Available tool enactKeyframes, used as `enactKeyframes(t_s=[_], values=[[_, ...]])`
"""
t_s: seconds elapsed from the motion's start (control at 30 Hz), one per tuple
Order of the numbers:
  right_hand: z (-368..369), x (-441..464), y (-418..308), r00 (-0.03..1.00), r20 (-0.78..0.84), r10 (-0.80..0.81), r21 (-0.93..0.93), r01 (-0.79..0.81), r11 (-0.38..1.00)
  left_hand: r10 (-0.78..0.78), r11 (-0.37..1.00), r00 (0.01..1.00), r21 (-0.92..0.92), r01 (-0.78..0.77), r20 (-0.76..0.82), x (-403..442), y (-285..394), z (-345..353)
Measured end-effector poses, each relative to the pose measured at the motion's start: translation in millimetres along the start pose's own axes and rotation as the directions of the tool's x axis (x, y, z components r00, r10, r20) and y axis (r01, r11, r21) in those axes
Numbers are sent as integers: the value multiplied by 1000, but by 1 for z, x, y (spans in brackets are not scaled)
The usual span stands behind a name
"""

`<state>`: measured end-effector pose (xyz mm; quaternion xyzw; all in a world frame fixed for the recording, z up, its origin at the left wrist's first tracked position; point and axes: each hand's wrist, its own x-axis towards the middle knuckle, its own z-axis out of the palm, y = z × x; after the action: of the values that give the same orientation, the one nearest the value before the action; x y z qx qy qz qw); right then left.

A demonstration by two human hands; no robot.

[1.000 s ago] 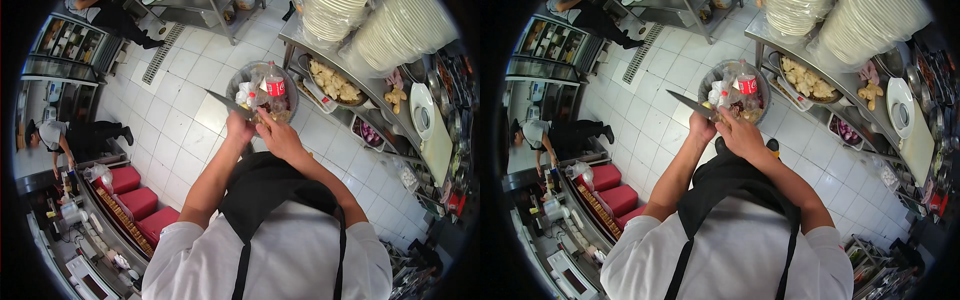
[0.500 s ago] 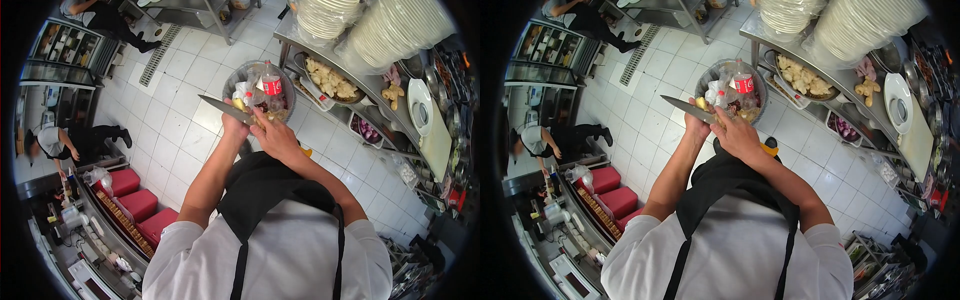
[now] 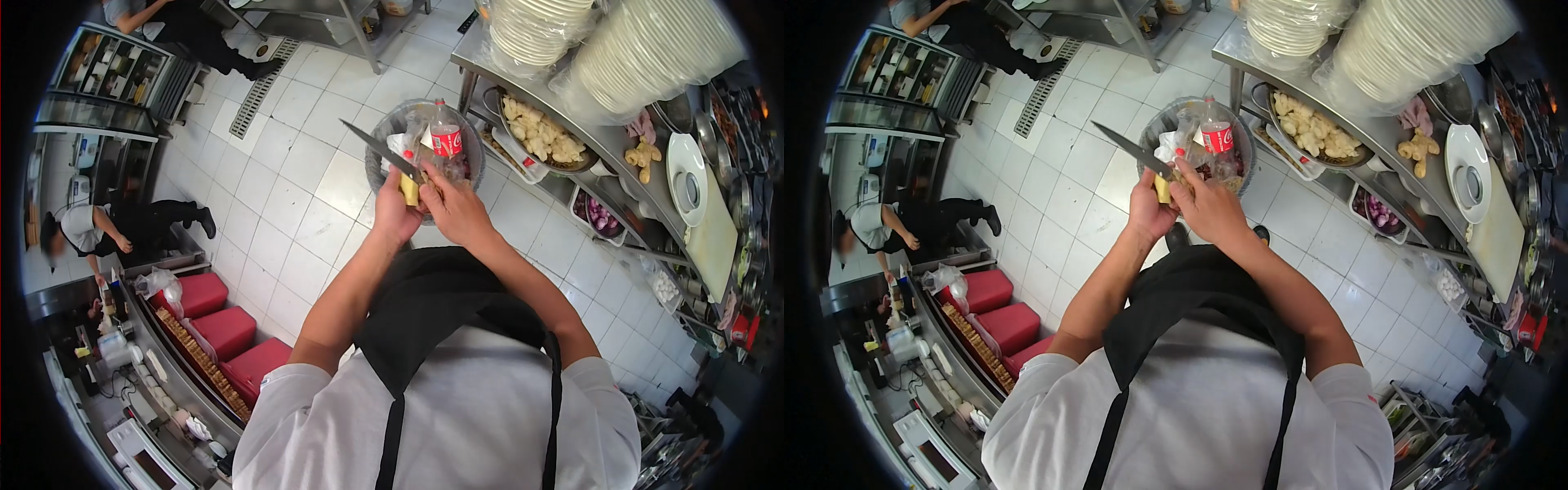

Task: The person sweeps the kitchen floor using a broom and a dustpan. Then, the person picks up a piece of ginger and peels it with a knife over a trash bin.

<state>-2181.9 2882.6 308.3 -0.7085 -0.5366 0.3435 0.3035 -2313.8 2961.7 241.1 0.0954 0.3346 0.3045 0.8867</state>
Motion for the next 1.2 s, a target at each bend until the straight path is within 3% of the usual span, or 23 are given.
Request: enactKeyframes(t_s=[0.17, 0.4, 0.8, 0.9, 0.93, 1.03, 1.17, 1.2], values=[[2, -16, -8, 996, -25, -85, -45, 84, 995, 97, 988, 990, 127, -83, -107, -8, 15, 21], [0, -20, -10, 998, -19, -65, -116, 63, 991, 160, 976, 987, 151, -154, -32, 0, 13, 18], [7, -19, -4, 996, -59, -73, -89, 68, 994, 271, 930, 957, 286, -232, -105, 6, 3, 11], [5, -11, -4, 998, -60, -25, -101, 19, 995, 253, 912, 959, 363, -191, -130, -14, -4, 34], [3, -5, -3, 999, -49, 2, -106, -7, 994, 278, 861, 955, 469, -200, -103, -12, -12, 30], [-2, 13, 7, 992, -114, 52, 74, -44, 996, 121, 917, 990, 390, -83, -73, -22, -22, 30], [-11, 1, 1, 1000, -14, 22, 85, -21, 996, 140, 961, 983, 257, -107, -115, -13, -5, 24], [-2, -4, 8, 998, -55, -40, 37, 42, 998, 163, 954, 977, 275, -122, -134, -9, 1, 21]])
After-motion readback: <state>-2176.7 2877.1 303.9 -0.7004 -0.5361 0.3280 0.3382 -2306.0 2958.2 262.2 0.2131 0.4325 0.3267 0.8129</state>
